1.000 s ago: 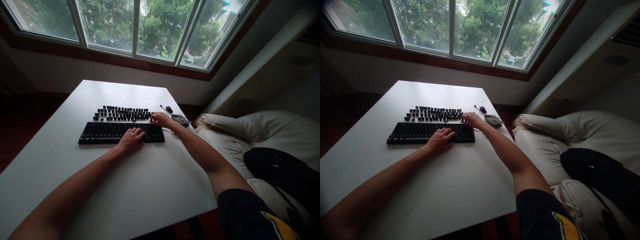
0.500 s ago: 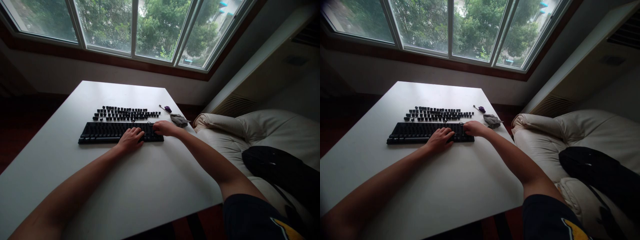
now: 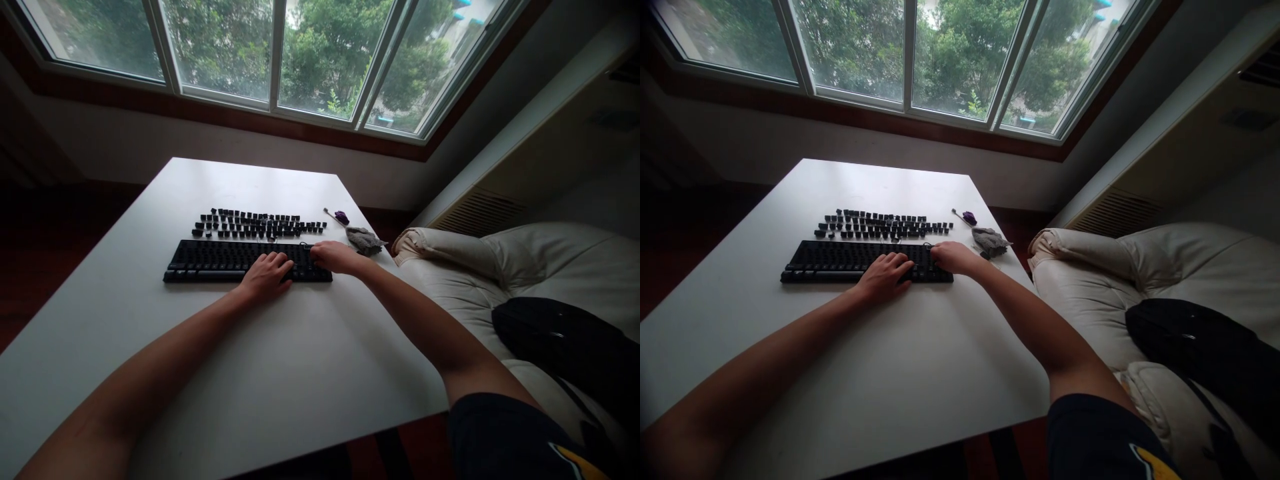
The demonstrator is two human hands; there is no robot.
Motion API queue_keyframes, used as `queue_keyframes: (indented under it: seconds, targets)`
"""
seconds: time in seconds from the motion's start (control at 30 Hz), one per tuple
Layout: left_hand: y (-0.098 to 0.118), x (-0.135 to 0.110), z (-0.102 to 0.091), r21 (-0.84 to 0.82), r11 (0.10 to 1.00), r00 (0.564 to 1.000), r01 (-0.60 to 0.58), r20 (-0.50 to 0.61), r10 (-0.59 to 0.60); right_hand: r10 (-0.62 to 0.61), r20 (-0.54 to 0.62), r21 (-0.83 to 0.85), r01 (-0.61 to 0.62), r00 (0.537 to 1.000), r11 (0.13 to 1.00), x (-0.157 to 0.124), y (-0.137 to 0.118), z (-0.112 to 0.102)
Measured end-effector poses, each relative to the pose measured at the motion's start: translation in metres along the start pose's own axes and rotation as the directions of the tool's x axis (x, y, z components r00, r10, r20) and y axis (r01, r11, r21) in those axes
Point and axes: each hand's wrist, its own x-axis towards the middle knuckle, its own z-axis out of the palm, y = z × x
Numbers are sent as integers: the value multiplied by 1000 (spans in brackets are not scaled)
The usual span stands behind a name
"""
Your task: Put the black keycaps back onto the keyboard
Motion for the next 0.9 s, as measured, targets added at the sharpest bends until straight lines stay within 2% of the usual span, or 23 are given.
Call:
queue_keyframes:
  seconds: [0.3, 0.53, 0.63, 0.77, 0.83, 0.9]
  targets:
    - [0, 0, 2, 2, 1000, 1000, 11, -1, -11, -17, -28, 10, 17, 999, 1000, 5, -1, 8]
    - [-1, -1, 1, -2, 1000, 1000, 4, 0, -4, -19, -44, 163, 26, 999, 986, 3, 14, 9]
    - [0, -1, 1, 5, 1000, 1000, 4, -6, -4, 67, -130, 186, -42, 989, 982, 12, 16, 9]
    - [-1, -1, 3, 13, 1000, 1000, 1, 0, -1, 211, -302, 171, -164, 930, 971, 42, 12, 14]
    - [-1, -1, 3, 15, 1000, 1000, 3, 1, -3, 269, -318, 162, -227, 909, 960, 60, 12, 18]
    - [-1, -1, 2, 15, 1000, 1000, 3, 2, -3, 328, -284, 158, -293, 901, 943, 76, 14, 21]
